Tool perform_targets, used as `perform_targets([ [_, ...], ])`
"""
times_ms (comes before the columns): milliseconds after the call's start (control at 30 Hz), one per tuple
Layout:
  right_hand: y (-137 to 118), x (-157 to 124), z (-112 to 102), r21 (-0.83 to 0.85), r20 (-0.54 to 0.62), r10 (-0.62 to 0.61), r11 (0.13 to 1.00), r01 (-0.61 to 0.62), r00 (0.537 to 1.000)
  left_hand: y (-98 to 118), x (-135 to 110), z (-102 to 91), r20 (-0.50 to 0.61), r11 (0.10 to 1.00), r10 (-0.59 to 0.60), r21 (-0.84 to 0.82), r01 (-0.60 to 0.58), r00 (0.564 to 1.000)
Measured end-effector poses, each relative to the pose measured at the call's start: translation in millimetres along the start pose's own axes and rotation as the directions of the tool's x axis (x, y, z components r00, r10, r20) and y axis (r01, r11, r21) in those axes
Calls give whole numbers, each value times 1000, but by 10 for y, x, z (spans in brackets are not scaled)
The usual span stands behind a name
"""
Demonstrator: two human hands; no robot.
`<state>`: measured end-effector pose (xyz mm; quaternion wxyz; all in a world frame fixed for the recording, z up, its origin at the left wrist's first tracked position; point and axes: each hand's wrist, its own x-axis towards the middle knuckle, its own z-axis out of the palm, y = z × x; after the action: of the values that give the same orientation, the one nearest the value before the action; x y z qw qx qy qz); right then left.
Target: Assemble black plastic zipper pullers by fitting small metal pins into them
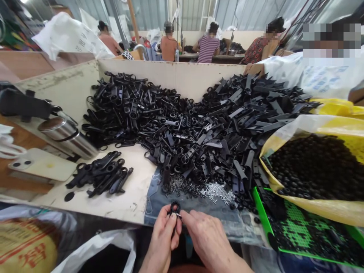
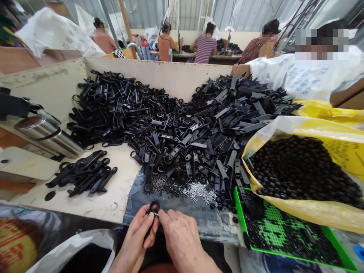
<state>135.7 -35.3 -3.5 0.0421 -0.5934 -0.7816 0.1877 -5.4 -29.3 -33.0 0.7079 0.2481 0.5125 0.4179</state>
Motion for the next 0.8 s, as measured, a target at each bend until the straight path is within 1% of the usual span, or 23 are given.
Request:
perform_targets([
  [67,-10,7,20,-22,44,18,1000,-17,999,-16,-15,-17,-4,1000,-21,-21,21,1000],
  [133,-18,17,45,-37,56,28,999,-26,998,-29,-19,-38,-11,999,-28,-33,27,1000],
  [233,-37,32,78,-90,47,18,996,-14,999,-53,-2,-65,1,1000,-16,26,16,1000],
  [300,-60,40,88,-139,72,13,990,-3,997,-69,13,-67,5,997,-11,73,10,1000],
  [400,-121,51,85,-189,135,34,982,-8,990,-73,16,-32,-41,999,3,48,-1,999],
  [467,-175,61,73,-188,145,68,981,-40,987,-57,4,8,-70,1000,8,17,-7,998],
  [567,-216,73,17,-111,145,77,992,-61,986,-20,-21,57,-85,1000,1,-1,-2,996],
  [633,-158,65,-68,-63,143,46,997,-37,989,2,-25,63,-88,1000,2,16,0,996],
  [733,94,22,-280,-8,120,-20,1000,22,993,25,-1,25,-54,999,-21,48,24,998],
  [800,327,8,-444,60,19,2,998,-3,1000,42,21,-12,-4,997,-64,35,64,998],
])
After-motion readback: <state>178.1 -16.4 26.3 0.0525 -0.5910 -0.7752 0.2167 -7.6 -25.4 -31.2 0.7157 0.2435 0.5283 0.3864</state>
